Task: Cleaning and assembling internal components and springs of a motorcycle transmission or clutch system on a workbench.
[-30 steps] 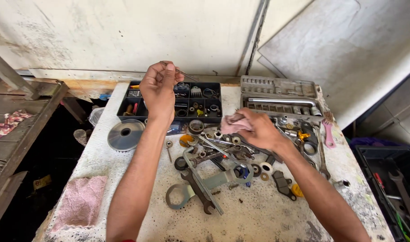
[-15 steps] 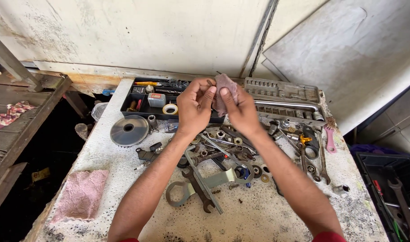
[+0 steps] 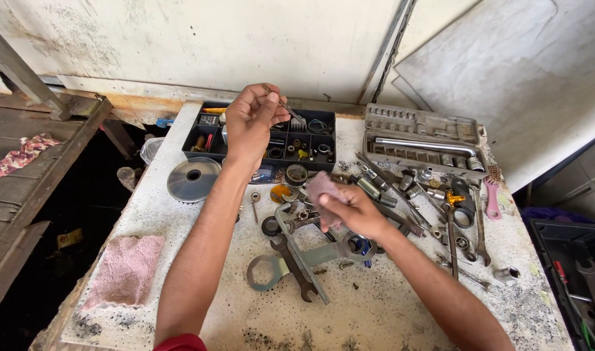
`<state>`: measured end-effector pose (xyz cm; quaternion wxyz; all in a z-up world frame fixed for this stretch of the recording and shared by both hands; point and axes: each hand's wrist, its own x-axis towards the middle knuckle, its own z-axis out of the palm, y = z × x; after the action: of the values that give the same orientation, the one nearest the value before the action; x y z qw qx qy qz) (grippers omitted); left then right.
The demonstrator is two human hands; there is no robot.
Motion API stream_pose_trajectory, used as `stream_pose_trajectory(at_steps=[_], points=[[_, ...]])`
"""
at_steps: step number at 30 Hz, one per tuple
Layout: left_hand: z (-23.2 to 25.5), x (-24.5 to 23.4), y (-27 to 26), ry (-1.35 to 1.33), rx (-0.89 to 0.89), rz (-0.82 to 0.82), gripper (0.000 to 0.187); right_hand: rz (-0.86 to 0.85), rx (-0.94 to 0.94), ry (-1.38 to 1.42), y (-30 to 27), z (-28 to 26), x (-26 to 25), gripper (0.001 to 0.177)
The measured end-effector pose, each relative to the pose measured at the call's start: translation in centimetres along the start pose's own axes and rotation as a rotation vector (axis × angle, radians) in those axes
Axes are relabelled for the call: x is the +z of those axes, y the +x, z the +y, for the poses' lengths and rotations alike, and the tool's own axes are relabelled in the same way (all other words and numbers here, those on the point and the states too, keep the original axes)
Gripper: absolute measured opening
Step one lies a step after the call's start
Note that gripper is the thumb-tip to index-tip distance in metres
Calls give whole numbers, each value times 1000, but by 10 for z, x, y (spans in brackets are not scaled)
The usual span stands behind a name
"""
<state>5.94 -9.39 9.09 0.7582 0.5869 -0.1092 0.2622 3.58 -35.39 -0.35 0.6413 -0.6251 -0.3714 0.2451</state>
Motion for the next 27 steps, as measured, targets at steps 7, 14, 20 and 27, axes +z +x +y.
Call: stream_pose_trajectory(at_steps=[7,14,20,27], points=[[9,10,-18,49,-7,-163,16,386,49,-5,8,-42,-40,33],[-4,37,-34,104,62,-335,14,536,-288,-161,44,-78,-29,25],[-24,42,-44,65,10,-209,11,483,-228,-234,51,-70,2,26],[-55,24,-23,-291,-182,-28,4,333,-94,-250,36,-59,-7,17]])
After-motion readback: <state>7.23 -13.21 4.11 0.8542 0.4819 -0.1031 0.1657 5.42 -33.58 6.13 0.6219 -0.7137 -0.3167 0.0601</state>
